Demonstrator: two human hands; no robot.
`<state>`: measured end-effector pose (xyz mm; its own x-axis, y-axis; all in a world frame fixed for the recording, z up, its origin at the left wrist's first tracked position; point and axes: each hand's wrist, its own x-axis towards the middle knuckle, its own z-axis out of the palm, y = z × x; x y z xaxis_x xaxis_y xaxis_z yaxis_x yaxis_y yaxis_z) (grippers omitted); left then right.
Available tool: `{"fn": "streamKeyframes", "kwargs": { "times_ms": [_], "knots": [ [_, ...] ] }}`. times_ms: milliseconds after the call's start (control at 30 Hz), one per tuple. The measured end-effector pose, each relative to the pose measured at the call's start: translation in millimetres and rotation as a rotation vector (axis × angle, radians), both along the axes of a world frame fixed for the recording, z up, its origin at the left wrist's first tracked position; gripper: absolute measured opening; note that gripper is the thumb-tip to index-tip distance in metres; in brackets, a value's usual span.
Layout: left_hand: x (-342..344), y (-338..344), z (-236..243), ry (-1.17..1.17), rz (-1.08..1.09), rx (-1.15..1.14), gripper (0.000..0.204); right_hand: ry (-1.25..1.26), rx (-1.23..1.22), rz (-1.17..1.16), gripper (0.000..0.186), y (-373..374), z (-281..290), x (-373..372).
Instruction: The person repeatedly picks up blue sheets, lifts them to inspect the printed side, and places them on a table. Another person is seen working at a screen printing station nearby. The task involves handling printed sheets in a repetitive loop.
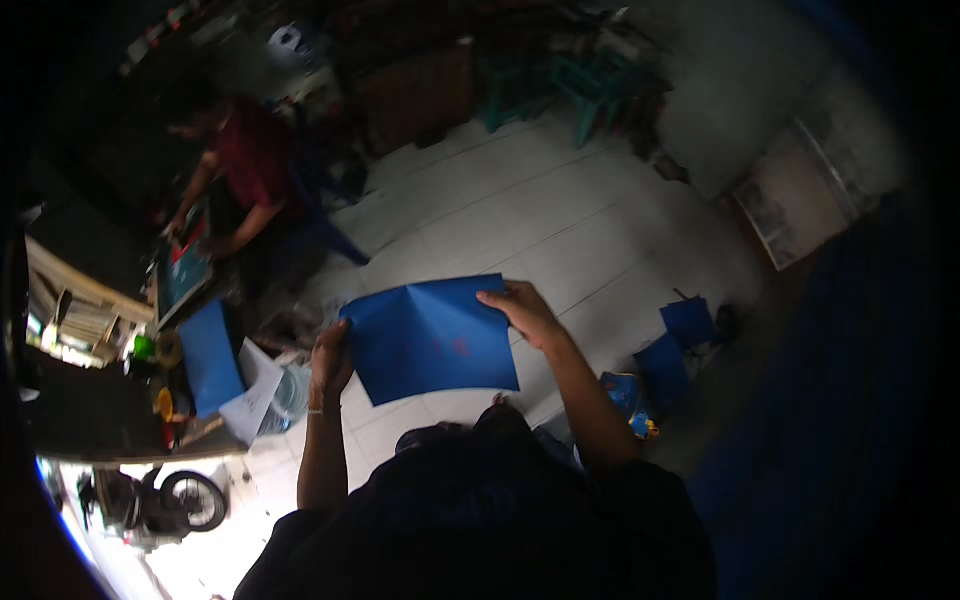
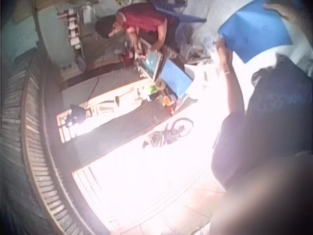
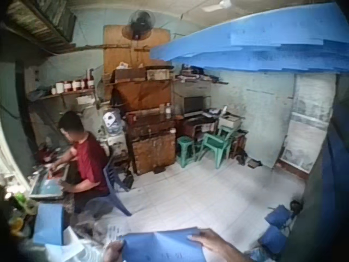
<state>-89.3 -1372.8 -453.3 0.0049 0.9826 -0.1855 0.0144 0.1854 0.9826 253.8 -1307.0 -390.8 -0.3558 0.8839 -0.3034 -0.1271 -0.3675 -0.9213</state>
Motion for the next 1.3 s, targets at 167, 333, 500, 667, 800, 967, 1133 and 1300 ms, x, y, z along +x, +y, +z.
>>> {"fn": "streamKeyframes", "kwargs": {
  "times_ms": [167,333,500,667,800,967,1133,1300],
  "knots": [
    [74,47,17,-0.226,0.063,0.134,0.023,-0.117,0.118,-0.199,0.026,-27,9,64],
    [164,69,34,-0.682,-0.301,0.097,0.028,-0.137,0.196,-0.432,0.020,-57,58,138],
    [274,87,69,-0.848,-0.587,0.137,0.043,-0.567,0.426,-0.462,0.016,-107,153,225],
    [334,93,90,-0.812,-0.775,0.000,0.044,-0.828,0.543,-0.479,0.017,-124,249,243],
    [366,88,84,-0.657,-0.939,-0.159,0.040,-1.084,0.663,-0.300,0.016,-123,326,275],
    [418,88,63,-0.527,-1.077,-0.146,0.051,-1.270,0.711,-0.539,0.017,-115,436,339],
    [512,109,65,-0.519,-1.080,-0.145,0.043,-0.857,1.250,-0.767,0.009,-116,628,420],
    [604,116,77,-0.583,-1.110,-0.101,0.042,-0.486,1.491,-0.856,0.027,-158,771,522]
  ]
}}
